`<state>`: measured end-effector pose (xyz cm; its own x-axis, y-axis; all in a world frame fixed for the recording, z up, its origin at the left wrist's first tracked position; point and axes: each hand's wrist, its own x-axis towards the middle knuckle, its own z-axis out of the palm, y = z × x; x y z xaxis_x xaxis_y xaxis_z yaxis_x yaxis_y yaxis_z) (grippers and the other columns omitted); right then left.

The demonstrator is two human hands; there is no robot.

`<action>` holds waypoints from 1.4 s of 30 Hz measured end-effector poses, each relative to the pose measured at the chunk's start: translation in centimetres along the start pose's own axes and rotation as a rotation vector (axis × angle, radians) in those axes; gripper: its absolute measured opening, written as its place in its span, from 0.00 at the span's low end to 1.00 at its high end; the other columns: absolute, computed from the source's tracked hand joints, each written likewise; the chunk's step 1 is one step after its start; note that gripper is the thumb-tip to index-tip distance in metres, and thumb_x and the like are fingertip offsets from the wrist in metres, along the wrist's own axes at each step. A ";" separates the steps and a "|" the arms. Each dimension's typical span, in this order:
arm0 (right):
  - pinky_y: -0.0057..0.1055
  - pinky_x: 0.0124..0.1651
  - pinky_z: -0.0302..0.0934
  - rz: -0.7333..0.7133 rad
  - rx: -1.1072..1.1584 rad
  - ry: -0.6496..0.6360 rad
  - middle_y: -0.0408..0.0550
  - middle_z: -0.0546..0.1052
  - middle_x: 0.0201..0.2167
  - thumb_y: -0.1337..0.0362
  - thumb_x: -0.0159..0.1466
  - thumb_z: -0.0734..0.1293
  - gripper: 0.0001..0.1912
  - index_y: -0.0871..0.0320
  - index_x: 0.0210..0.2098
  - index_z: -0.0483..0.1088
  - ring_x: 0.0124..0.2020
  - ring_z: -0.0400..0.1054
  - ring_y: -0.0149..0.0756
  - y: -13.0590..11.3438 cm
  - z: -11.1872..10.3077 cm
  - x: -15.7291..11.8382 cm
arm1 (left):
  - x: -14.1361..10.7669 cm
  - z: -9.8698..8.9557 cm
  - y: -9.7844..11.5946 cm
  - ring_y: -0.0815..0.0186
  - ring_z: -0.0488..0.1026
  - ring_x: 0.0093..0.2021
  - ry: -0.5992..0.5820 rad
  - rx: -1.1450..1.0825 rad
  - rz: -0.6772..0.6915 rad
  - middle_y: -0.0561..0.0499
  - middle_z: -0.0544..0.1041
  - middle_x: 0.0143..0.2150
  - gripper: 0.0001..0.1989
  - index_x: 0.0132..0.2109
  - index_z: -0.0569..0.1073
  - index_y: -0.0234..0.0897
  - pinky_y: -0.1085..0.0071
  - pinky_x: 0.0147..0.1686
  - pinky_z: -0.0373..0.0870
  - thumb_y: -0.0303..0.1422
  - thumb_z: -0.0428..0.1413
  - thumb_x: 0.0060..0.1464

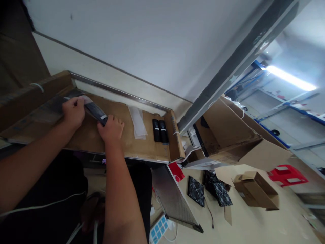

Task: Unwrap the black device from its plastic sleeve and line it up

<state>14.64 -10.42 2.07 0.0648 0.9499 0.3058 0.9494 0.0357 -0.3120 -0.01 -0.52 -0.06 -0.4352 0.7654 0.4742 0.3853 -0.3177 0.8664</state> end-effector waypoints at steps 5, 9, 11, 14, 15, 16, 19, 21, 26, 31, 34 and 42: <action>0.46 0.53 0.62 -0.005 0.008 0.014 0.56 0.77 0.47 0.49 0.66 0.67 0.20 0.57 0.49 0.68 0.51 0.69 0.50 0.0 0.1 0.0 | 0.0 0.1 -0.2 0.66 0.71 0.35 -0.005 0.018 -0.025 0.50 0.78 0.34 0.18 0.41 0.80 0.31 0.72 0.39 0.66 0.37 0.49 0.63; 0.46 0.52 0.62 -0.003 0.012 0.031 0.55 0.77 0.46 0.50 0.65 0.67 0.19 0.57 0.48 0.68 0.50 0.69 0.50 0.1 0.3 0.0 | 0.1 0.2 -0.6 0.67 0.70 0.34 0.002 0.013 -0.013 0.50 0.78 0.33 0.18 0.40 0.81 0.31 0.72 0.37 0.65 0.37 0.50 0.62; 0.46 0.52 0.62 -0.001 0.010 0.036 0.55 0.77 0.46 0.50 0.65 0.67 0.19 0.57 0.48 0.68 0.50 0.69 0.50 0.1 0.2 0.0 | 0.1 0.2 -0.6 0.67 0.68 0.33 0.000 0.015 -0.010 0.51 0.77 0.31 0.18 0.39 0.80 0.31 0.73 0.36 0.64 0.38 0.50 0.62; 0.47 0.52 0.63 0.000 0.005 0.028 0.55 0.77 0.46 0.50 0.65 0.67 0.19 0.57 0.47 0.68 0.50 0.70 0.50 0.0 0.1 0.0 | 0.1 0.1 -0.3 0.68 0.67 0.32 -0.009 0.012 -0.010 0.52 0.75 0.30 0.18 0.37 0.80 0.31 0.73 0.35 0.63 0.38 0.50 0.62; 0.47 0.52 0.63 0.000 0.003 0.021 0.55 0.77 0.46 0.50 0.65 0.67 0.19 0.57 0.47 0.68 0.51 0.69 0.51 0.0 0.1 0.0 | 0.0 0.0 -0.1 0.68 0.67 0.32 -0.011 0.009 -0.013 0.52 0.75 0.30 0.17 0.37 0.79 0.31 0.74 0.35 0.62 0.38 0.50 0.62; 0.47 0.52 0.63 0.001 0.001 0.013 0.55 0.77 0.46 0.50 0.65 0.67 0.19 0.57 0.48 0.68 0.51 0.69 0.51 0.0 0.0 0.0 | 0.0 0.0 0.0 0.68 0.66 0.32 -0.015 0.007 -0.015 0.52 0.74 0.29 0.17 0.36 0.79 0.31 0.74 0.35 0.62 0.38 0.50 0.62; 0.47 0.53 0.62 0.002 0.000 0.003 0.56 0.77 0.47 0.50 0.66 0.66 0.20 0.57 0.49 0.68 0.52 0.69 0.50 0.0 0.1 0.0 | 0.0 -0.1 0.1 0.68 0.66 0.31 -0.018 0.012 -0.025 0.53 0.72 0.28 0.16 0.34 0.77 0.32 0.73 0.34 0.62 0.37 0.50 0.61; 0.47 0.53 0.62 0.002 0.004 0.010 0.56 0.77 0.47 0.50 0.66 0.66 0.19 0.57 0.49 0.68 0.51 0.69 0.50 0.0 0.2 0.0 | 0.0 0.0 0.1 0.68 0.66 0.31 -0.018 0.009 -0.026 0.53 0.72 0.28 0.16 0.35 0.77 0.32 0.73 0.35 0.62 0.37 0.50 0.62; 0.46 0.52 0.63 0.010 0.018 0.042 0.55 0.77 0.45 0.50 0.65 0.67 0.18 0.56 0.47 0.69 0.50 0.70 0.50 0.1 0.5 0.1 | 0.0 0.0 0.0 0.68 0.67 0.32 -0.015 0.005 -0.039 0.53 0.74 0.30 0.16 0.37 0.78 0.31 0.73 0.37 0.64 0.37 0.50 0.61; 0.46 0.52 0.62 0.006 0.018 0.019 0.55 0.77 0.45 0.49 0.65 0.66 0.19 0.57 0.48 0.68 0.50 0.70 0.49 0.2 0.4 0.0 | 0.0 0.0 0.1 0.69 0.64 0.30 -0.024 -0.008 -0.036 0.54 0.70 0.27 0.17 0.34 0.77 0.31 0.73 0.35 0.63 0.38 0.50 0.61; 0.45 0.52 0.62 0.008 0.026 0.022 0.54 0.78 0.45 0.50 0.65 0.66 0.19 0.57 0.47 0.69 0.49 0.70 0.49 0.3 0.3 0.0 | 0.1 0.2 0.0 0.68 0.68 0.33 -0.017 -0.047 -0.045 0.52 0.75 0.31 0.16 0.38 0.79 0.30 0.72 0.38 0.66 0.38 0.52 0.60; 0.46 0.53 0.62 0.017 0.031 0.012 0.55 0.78 0.46 0.50 0.65 0.67 0.20 0.57 0.49 0.69 0.51 0.70 0.49 0.3 0.3 0.1 | 0.0 0.5 -0.3 0.64 0.74 0.39 -0.023 -0.072 -0.065 0.47 0.81 0.40 0.15 0.44 0.81 0.31 0.69 0.43 0.70 0.37 0.55 0.58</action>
<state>14.80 -10.25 1.75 0.0850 0.9465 0.3112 0.9382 0.0291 -0.3448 0.29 -0.17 -0.37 -0.4385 0.7979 0.4137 0.2969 -0.3059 0.9046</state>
